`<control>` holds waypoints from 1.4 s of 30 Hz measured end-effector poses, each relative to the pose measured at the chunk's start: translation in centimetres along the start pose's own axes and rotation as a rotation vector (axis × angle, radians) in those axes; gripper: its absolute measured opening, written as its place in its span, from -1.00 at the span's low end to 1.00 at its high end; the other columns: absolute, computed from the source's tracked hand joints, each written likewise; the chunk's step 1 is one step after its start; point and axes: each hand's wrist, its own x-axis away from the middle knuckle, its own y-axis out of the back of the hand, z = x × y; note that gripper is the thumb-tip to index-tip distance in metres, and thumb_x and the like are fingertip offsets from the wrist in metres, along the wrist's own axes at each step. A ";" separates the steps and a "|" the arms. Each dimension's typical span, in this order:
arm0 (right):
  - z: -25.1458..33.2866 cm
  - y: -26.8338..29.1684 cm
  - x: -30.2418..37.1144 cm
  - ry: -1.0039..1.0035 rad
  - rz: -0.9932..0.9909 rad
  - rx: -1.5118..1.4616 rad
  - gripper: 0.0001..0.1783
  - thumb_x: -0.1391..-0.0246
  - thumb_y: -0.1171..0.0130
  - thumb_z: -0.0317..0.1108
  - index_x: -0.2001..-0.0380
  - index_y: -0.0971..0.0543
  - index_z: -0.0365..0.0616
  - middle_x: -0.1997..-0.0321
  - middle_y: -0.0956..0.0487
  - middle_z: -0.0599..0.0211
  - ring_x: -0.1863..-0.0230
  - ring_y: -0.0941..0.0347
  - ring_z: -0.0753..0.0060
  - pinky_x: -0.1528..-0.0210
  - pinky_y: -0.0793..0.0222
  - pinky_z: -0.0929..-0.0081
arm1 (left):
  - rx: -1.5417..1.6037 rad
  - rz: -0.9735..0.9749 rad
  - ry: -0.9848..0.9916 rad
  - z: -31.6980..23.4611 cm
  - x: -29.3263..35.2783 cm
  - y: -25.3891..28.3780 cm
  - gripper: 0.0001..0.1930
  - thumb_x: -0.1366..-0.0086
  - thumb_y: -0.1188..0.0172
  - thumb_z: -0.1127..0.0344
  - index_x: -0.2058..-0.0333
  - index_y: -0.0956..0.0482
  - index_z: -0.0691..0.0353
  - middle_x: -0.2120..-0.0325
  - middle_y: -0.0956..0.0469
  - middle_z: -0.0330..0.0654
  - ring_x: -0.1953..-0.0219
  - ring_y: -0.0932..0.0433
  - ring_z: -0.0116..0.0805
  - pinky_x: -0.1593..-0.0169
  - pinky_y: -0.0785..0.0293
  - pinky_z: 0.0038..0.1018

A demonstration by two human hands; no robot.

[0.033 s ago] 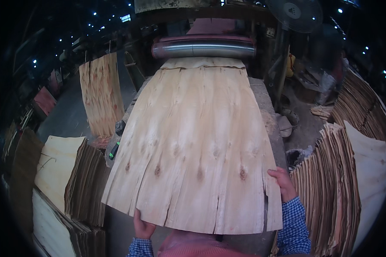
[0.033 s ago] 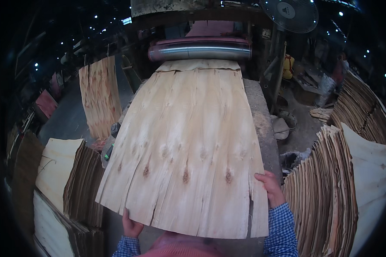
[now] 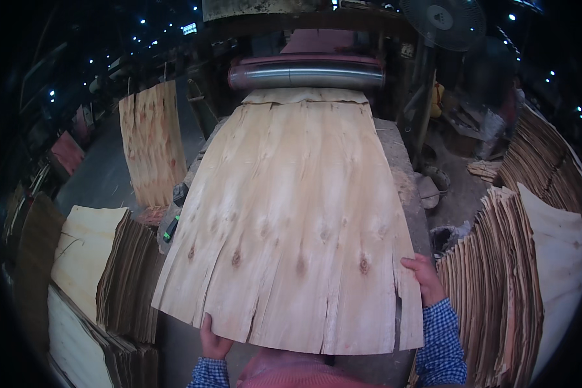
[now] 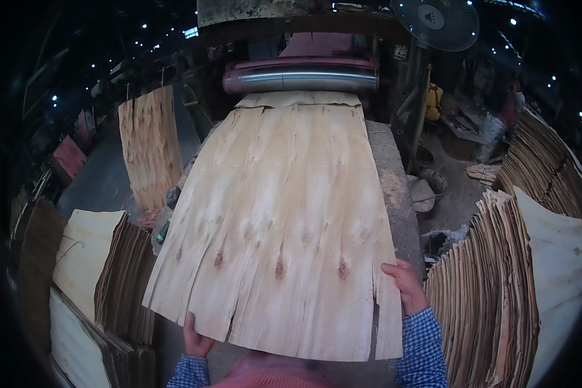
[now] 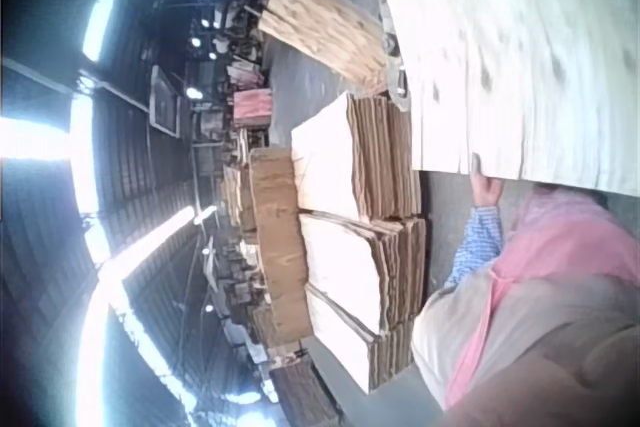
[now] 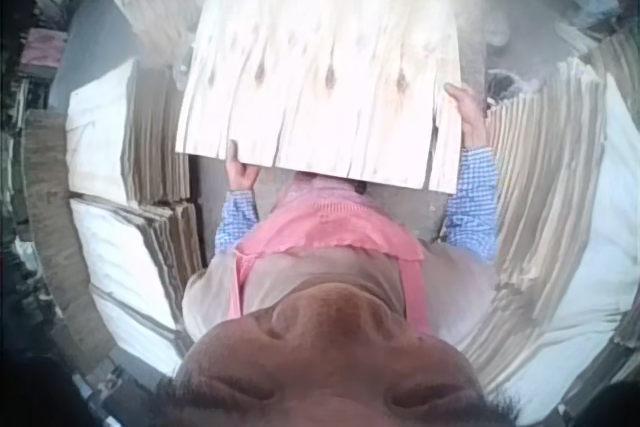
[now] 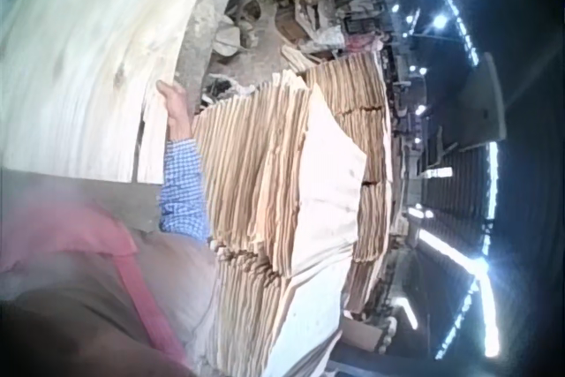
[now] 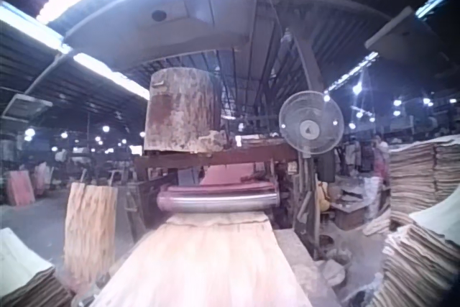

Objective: The person feeds wood veneer sheets through a glue-coating machine by hand, stacking the coated sheets on a table.

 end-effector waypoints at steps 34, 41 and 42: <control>-6.8 -9.5 5.2 0.021 -0.624 1.250 -0.57 -0.03 -0.26 -0.11 0.07 -0.54 -0.07 0.01 -0.56 0.13 0.09 -0.52 0.06 0.10 -0.45 0.17 | -0.312 0.145 0.216 -2.7 -53.8 -19.2 -0.63 -0.35 -0.16 -0.01 0.05 -0.44 0.11 0.17 -0.50 -0.26 0.09 -0.48 -0.38 0.06 -0.45 -0.36; -6.2 -5.3 5.1 0.044 -0.417 1.177 -0.60 0.05 -0.35 0.01 0.35 -0.57 -0.09 0.45 -0.57 0.23 0.41 -0.50 0.24 0.37 -0.39 0.30 | -0.456 -0.045 -0.012 -0.7 -24.1 -9.3 -0.59 -0.41 -0.06 0.06 -0.04 -0.46 0.26 0.08 -0.58 -0.09 0.05 -0.58 -0.24 0.04 -0.53 -0.31; -6.3 -5.5 4.8 0.136 -0.417 1.259 -0.61 0.04 -0.35 0.00 0.35 -0.57 -0.10 0.48 -0.56 0.25 0.44 -0.48 0.30 0.38 -0.37 0.33 | -0.466 -0.135 -0.036 -0.7 -21.1 -7.3 -0.56 -0.43 -0.03 0.06 -0.05 -0.46 0.33 0.08 -0.61 -0.02 0.06 -0.62 -0.19 0.08 -0.59 -0.29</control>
